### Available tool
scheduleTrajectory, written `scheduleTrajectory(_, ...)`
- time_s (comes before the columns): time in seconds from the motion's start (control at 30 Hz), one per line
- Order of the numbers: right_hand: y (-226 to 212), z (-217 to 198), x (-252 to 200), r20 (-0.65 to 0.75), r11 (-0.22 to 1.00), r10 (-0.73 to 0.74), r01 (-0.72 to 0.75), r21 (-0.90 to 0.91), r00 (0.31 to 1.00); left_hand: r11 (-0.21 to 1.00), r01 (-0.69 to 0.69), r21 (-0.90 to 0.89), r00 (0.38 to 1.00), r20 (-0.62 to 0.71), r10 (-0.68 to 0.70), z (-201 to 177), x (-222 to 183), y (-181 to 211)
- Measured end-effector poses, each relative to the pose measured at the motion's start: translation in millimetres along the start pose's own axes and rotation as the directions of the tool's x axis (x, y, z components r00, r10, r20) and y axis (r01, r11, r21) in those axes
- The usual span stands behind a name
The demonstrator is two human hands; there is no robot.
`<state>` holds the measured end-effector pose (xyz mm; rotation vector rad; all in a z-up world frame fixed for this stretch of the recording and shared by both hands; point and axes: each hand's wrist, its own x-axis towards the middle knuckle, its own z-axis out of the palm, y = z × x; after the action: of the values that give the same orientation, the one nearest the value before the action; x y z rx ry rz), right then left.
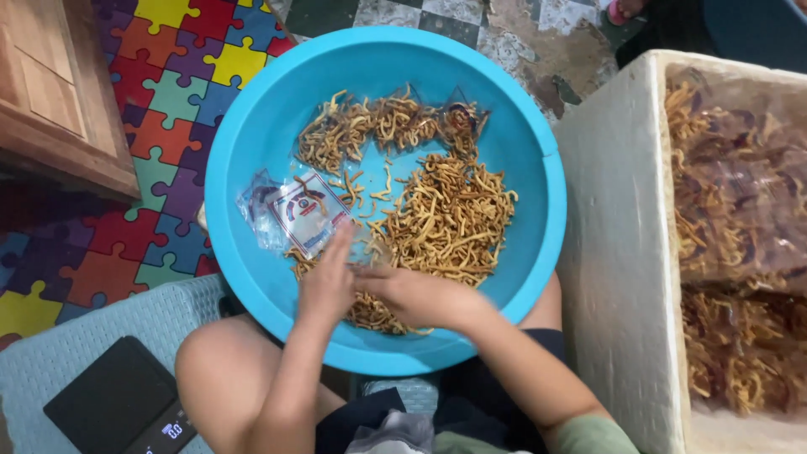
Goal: The person scoops dried noodles from a blue basin and places them into small clear plastic bags. The filled bags are set aside in the basin while the person continues to fill additional bags by hand.
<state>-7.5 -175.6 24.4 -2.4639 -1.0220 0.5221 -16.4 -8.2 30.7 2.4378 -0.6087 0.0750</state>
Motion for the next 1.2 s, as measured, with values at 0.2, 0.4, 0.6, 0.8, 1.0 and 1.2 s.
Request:
scheduleTrajectory(0.2,134.3,-88.3,-7.7,-0.374,0.941,0.205,-0.077,0.33,0.904,0.928,0.325,-0.184,0.945,0.025,-0.326,11.2,11.1,-20.0)
scheduleTrajectory(0.4,312.4,5.8,16.5,0.032,0.627,0.772,-0.769,0.125,0.635,0.915,0.355,-0.194,0.934,0.11,-0.339,11.8,26.4,-18.3)
scheduleTrajectory(0.6,219.9,2.7,22.3,0.025,0.655,0.727,-0.704,0.273,0.686,0.883,0.435,-0.175,0.897,0.166,-0.409,12.5,37.6,-35.0)
scheduleTrajectory(0.8,218.5,28.8,26.3,0.144,0.761,0.634,-0.646,0.053,0.76,0.901,0.39,-0.192,0.917,0.169,-0.361,16.2,32.5,-33.8)
scheduleTrajectory(1.0,169.1,5.9,41.6,0.308,0.774,0.632,-0.6,-0.202,0.711,0.901,0.373,-0.222,0.927,0.138,-0.349,9.9,33.4,-31.5)
scheduleTrajectory(1.2,176.7,19.4,41.0,0.388,0.751,0.655,-0.613,-0.244,0.648,0.929,0.349,-0.125,0.935,0.114,-0.336,6.4,29.8,-26.5)
